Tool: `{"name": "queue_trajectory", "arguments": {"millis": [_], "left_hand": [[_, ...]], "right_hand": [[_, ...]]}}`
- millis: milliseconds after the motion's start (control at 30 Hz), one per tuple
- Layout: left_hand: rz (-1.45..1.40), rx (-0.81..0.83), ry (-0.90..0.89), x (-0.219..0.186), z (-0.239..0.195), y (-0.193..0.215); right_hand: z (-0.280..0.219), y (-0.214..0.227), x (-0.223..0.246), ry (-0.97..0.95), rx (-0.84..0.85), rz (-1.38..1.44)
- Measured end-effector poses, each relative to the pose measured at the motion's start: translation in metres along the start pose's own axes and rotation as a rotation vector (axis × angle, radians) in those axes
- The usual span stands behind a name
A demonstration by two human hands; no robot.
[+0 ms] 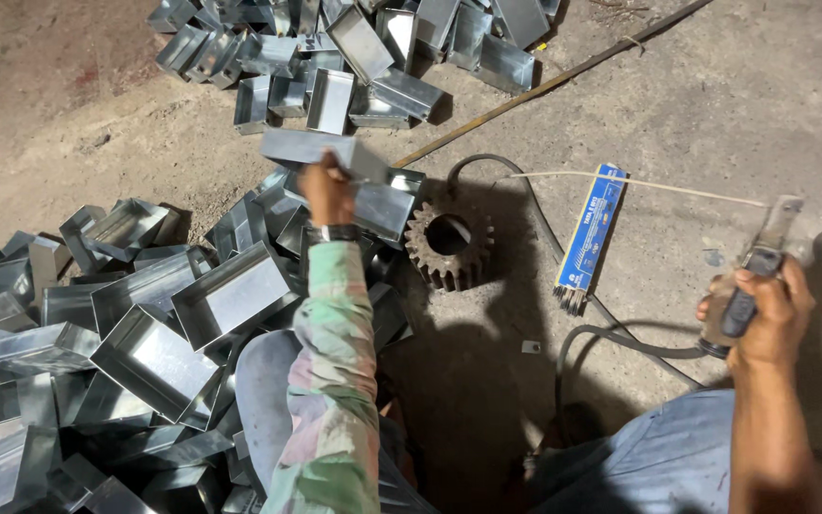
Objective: The person sits on the floor and welds the edges of small metal trays. They use a welding electrode to join the metal pieces together, resulting in bright flashes and sparks, and then move the finished pieces aside.
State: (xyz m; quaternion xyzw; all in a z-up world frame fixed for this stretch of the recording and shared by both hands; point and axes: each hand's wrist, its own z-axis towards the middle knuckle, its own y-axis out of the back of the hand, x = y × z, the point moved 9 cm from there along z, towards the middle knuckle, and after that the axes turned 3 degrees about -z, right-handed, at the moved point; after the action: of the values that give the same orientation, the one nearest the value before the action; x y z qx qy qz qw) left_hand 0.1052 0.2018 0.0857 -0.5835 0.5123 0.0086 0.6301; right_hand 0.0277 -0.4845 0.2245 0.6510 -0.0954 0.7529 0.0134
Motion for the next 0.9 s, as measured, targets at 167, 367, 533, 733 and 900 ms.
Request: {"name": "queue_trajectory", "arguments": {"millis": [167,367,533,733,900], "left_hand": [[-0.079,0.319,0.164,0.13,-0.063,-0.04],[0.066,0.214,0.273,0.265,-0.083,-0.008],[0.172,0.201,0.317,0.283,-0.085,0.006],[0.437,0.066,0.272,0.246,-0.07,0.035],[0.246,-0.214,0.089,0.205,-0.056,0.104]], "right_hand": [[-0.001,-0.016,0.002,-0.007,0.014,-0.06],[-0.002,-0.017,0.005,-0.045,-0.016,-0.065],[0.002,-0.019,0.01,-0.036,-0.032,-0.108],[-0.001,-0.031,0.01,-0.056,0.005,-0.149],[-0.005,-0.031,0.009,-0.051,0.012,-0.181]]}}
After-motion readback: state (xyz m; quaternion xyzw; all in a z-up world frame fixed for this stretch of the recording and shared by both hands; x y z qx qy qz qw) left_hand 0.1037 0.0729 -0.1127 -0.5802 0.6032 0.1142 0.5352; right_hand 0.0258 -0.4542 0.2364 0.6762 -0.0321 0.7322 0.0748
